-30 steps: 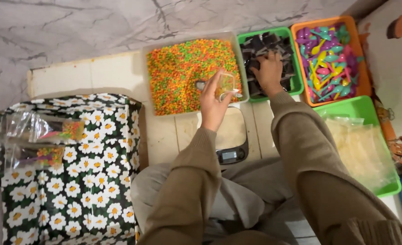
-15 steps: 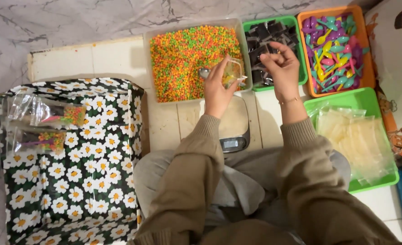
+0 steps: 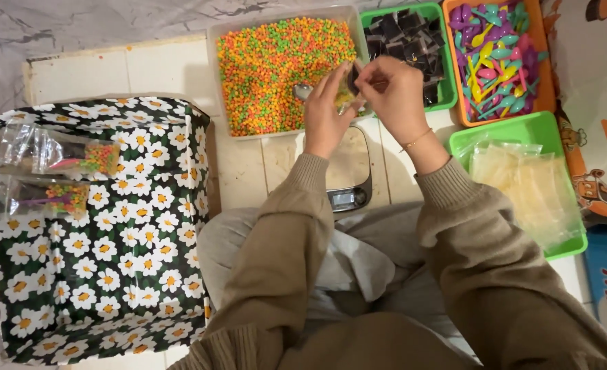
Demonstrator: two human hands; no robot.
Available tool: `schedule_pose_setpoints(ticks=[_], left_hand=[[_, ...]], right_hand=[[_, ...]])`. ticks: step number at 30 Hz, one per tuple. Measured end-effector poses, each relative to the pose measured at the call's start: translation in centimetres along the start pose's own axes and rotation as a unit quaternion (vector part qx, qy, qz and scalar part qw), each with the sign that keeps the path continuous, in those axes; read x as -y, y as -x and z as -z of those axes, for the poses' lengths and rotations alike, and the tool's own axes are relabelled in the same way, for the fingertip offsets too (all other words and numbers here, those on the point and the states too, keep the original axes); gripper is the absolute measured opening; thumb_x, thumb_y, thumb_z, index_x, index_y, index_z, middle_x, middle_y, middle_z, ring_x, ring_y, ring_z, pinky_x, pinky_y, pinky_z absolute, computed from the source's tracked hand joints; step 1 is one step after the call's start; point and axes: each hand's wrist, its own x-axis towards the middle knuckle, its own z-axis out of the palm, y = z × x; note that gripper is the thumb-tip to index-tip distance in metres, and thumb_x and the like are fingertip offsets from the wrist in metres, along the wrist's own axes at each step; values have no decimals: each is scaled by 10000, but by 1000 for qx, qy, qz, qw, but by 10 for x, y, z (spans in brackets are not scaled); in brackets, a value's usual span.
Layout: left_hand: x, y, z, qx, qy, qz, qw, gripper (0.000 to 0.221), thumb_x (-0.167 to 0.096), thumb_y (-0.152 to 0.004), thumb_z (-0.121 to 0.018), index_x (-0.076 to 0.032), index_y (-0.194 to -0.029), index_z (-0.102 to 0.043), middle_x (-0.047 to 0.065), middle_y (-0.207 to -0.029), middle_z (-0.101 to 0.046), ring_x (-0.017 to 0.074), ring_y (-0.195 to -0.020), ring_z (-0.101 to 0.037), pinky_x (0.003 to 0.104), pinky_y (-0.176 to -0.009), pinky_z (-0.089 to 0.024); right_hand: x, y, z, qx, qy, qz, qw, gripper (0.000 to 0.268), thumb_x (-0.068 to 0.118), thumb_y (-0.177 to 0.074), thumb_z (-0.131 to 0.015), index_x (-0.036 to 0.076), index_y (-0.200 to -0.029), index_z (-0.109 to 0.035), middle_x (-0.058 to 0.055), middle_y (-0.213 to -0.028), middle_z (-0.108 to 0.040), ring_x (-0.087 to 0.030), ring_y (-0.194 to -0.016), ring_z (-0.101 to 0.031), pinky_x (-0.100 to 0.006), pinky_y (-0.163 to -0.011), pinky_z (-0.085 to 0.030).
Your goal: The person uses a spoon and a small container to portion colorful sprinkles, chocolate pieces, and other toppings into small plastic bags, then weighs each bag on a digital scale and seals them.
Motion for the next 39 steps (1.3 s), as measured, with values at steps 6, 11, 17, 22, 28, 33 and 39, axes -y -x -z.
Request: schedule_pose_setpoints(ticks=[6, 11, 17, 22, 28, 33, 39], left_hand=[[3, -1, -2, 14, -33, 11, 999, 808, -90, -761, -850, -226, -1473, -494, 30, -1368, -661, 211, -1149, -712, 319, -932, -595], [-2, 0, 0, 33, -26, -11, 999, 829, -41, -719, -828, -224, -1462, -508, 12, -1287, -681, 206, -1087, -691, 329, -949, -562], [5, -10, 3, 103, 111, 37, 988, 929, -193, -718, -942, -231, -1498, -438, 92, -1380, -557, 281, -1177, -643, 398, -999, -600], [-15, -19, 31, 226, 325, 100, 913, 515, -103, -786, -880, -117, -1218, -599, 26, -1156, -694, 189, -1055, -689, 348, -909, -603], [-17, -20, 28, 177, 389, 110, 897, 83, -137, -982, -657, -63, -1019, -664, 31, -955, -717, 81, -785, -618, 210, -741, -506], [-10, -9, 10, 114, 419, 97, 896, 101, -177, -1002, -716, -93, -1057, -721, 41, -1017, -760, 73, -1005, -666, 296, -940, -551], [-7, -5, 3, 108, 434, 94, 889, 110, -182, -1011, -702, -83, -1061, -701, 61, -1025, -753, 83, -1029, -644, 315, -953, -540]], right_hand=[[-5, 1, 7, 84, 279, 112, 950, 207, 266, -1060, -675, 155, -965, -823, 30, -844, -729, -203, -884, -505, -370, -879, -303], [-4, 6, 3, 152, 304, 99, 935, 508, 541, -1091, -531, 129, -919, -773, -13, -963, -738, -268, -971, -527, -579, -1061, -217], [-9, 12, 20, 133, 238, 93, 958, 178, 259, -1032, -722, 101, -985, -790, -2, -912, -693, -258, -1055, -555, -606, -1187, -172], [6, 22, 34, 110, 183, 76, 974, 169, 203, -1047, -696, 49, -1086, -753, -77, -970, -671, -243, -1026, -573, -526, -1224, -180], [30, 36, 37, -29, 209, 109, 971, 166, 126, -960, -804, 1, -905, -710, -156, -1170, -526, -354, -1167, -418, -471, -1027, -348], [0, 50, 30, -35, 51, 16, 998, 83, 118, -1033, -762, 60, -1090, -748, -145, -1120, -602, -364, -1105, -629, -474, -1036, -455], [4, 48, 36, -27, 77, -7, 997, 80, 139, -1020, -799, 68, -1051, -779, -160, -1035, -666, -390, -1025, -689, -482, -939, -514]])
